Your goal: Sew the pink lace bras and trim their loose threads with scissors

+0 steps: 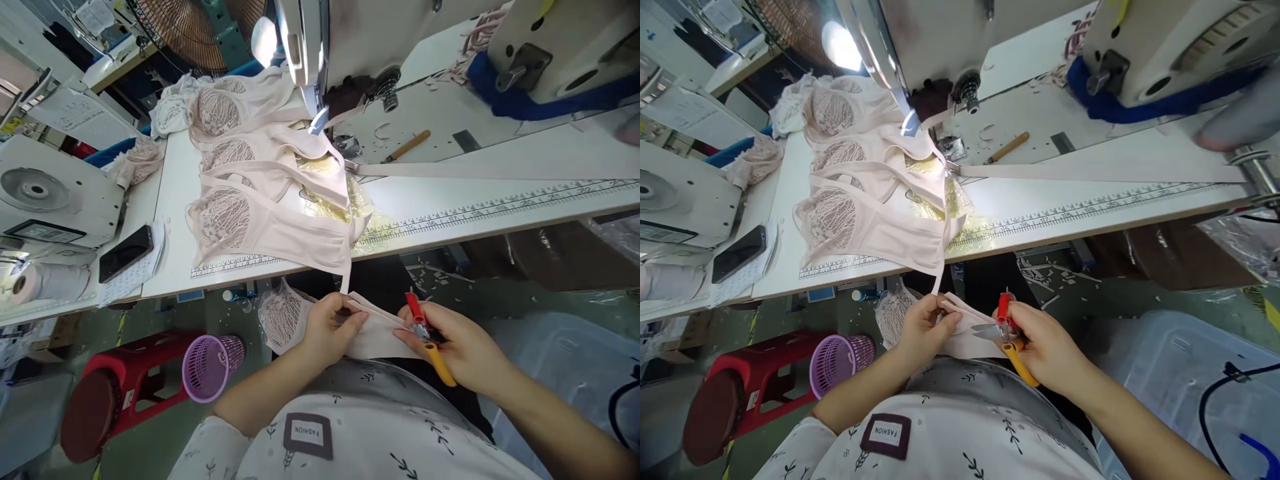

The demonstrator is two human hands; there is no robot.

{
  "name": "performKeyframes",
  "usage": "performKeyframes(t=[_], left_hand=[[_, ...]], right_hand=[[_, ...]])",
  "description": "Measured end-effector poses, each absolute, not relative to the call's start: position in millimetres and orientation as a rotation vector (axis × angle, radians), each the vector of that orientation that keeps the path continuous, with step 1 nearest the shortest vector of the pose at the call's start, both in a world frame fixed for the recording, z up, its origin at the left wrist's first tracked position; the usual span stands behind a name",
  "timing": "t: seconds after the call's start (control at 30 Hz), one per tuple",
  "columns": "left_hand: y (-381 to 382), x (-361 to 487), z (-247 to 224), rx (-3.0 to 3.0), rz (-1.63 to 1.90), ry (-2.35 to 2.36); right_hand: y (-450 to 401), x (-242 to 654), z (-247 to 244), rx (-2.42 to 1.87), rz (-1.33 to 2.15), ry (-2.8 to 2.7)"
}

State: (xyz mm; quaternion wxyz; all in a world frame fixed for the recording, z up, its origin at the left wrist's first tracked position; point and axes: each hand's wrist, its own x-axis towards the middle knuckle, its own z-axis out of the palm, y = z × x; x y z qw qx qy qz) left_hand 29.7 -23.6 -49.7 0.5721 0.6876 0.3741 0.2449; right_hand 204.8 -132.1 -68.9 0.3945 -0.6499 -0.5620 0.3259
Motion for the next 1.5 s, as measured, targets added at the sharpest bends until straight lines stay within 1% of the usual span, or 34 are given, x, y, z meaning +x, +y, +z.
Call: performKeyframes(t=[0.1, 0.27, 0.47, 0.53, 0.63, 0.77, 0.9, 1.0, 1.07, 1.23, 1.33, 1.5], left_hand=[[-22.9, 30.2, -52.1, 1.513, 0.550, 0.967], [-23.5, 26.9, -62.9, 1.561, 0.605, 1.014], [-24.9, 23.3, -73.2, 1.922, 0.827, 0.852], [-23.9, 22.2, -72.3, 2.039, 0.827, 0.786], [-22.5, 20.7, -68.2, 2.073, 0.732, 0.796], [-22.4, 20.3, -62.4, 1.875, 0.619, 0.862], [-21.9, 19.1, -56.9, 1.433, 0.554, 0.911], [-20.2, 16.7, -50.5, 1.164, 0.456, 0.958], [-19.2, 15.1, -46.3, 1.133, 0.444, 0.963], [-21.9, 11.1, -42.7, 1.271, 0.404, 0.936], [-22.3, 6.4, -44.0, 1.416, 0.339, 0.956], [-7.6, 3.6, -33.2, 2.034, 0.192, 0.866]], right_hand=[[-135.0, 209.7, -71.4, -1.656, 0.810, -1.444], [-141.1, 215.4, -76.8, -1.722, 0.843, -1.315], [-146.1, 210.1, -76.9, -1.880, 0.835, -1.191], [-148.6, 206.4, -74.8, -1.916, 0.812, -1.165], [-151.6, 202.3, -72.3, -1.917, 0.807, -1.134], [-152.7, 204.1, -78.2, -1.871, 0.819, -1.132], [-150.8, 207.2, -86.0, -1.852, 0.803, -1.163], [-146.3, 204.3, -82.5, -1.815, 0.769, -1.122], [-141.8, 201.7, -77.0, -1.758, 0.786, -1.133], [-134.1, 200.3, -67.6, -1.650, 0.981, -1.180], [-133.8, 200.8, -68.5, -1.593, 1.041, -1.188], [-132.9, 201.2, -69.3, -1.579, 1.058, -1.216]])
